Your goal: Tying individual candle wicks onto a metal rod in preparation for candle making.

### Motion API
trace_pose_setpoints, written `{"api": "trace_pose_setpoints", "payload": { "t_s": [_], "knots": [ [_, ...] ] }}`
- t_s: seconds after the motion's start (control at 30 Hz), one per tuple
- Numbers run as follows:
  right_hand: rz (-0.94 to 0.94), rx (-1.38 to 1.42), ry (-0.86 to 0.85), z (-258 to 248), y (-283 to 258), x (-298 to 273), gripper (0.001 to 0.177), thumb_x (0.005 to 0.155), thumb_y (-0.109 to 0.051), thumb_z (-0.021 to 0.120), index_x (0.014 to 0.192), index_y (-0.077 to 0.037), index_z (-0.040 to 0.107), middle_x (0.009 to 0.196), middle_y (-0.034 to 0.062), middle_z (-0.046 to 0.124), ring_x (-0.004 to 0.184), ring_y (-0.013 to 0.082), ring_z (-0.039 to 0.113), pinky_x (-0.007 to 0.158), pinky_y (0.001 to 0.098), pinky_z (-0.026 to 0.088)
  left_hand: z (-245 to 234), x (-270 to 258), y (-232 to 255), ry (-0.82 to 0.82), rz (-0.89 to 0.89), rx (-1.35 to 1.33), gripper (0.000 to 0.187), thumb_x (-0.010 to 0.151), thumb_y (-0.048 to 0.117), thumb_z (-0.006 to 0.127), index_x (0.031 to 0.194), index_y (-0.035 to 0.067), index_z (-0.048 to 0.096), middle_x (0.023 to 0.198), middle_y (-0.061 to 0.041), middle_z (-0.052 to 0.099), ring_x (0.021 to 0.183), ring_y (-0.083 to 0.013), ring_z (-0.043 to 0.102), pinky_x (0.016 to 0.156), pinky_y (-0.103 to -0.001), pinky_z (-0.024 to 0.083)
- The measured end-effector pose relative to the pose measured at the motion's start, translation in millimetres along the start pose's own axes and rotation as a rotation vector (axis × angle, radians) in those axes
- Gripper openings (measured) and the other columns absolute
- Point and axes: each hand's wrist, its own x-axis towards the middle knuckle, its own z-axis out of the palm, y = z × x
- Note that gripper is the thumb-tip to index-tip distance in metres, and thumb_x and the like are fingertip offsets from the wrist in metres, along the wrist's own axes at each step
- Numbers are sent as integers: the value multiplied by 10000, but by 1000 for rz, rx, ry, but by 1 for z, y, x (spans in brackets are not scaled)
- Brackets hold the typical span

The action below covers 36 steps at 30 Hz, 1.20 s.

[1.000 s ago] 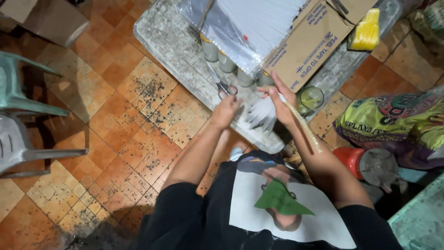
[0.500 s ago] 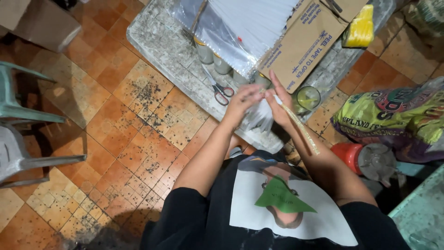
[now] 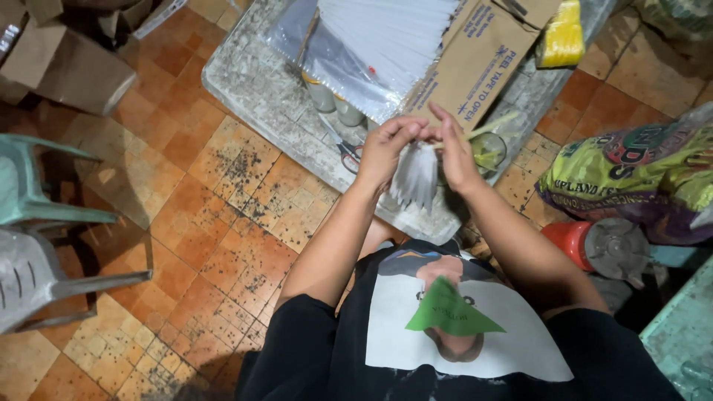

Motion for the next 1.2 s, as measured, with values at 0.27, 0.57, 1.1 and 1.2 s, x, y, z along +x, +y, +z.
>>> {"api": "trace_pose_setpoints", "payload": {
  "t_s": [0.27,0.57,1.1,1.2],
  "knots": [
    [-123,-348,-174,-3,-42,9,439,1032,-126,392,1387,-122,651,1306,204,676,1267,413,595,1099,548,443,23,-8,28,-69,160,381,100,915,194,792,1004,159,823,837,-47,775,909,-100,697,905,-309,560],
    [-80,-605,-242,3,-65,-10,345,994,-227,512,1049,-4,770,983,234,743,1043,465,674,893,564,516,21,-14,41,-181,291,378,101,908,162,793,1000,151,834,1125,-121,711,1112,-258,670,1041,-423,501],
    [-199,98,-110,1,-36,-23,93,1022,-42,692,1037,15,764,909,69,728,916,90,615,836,299,547,21,-23,35,-117,227,85,199,948,86,738,1138,93,796,1022,-64,788,907,-55,665,705,-193,542],
    [-147,142,-27,7,-33,-25,110,1026,-104,702,1041,-9,756,891,55,744,902,71,643,842,250,542,13,-27,33,-141,271,-19,474,1030,52,671,1491,86,568,1462,-122,614,1353,-220,544,1034,-335,532]
  ]
}}
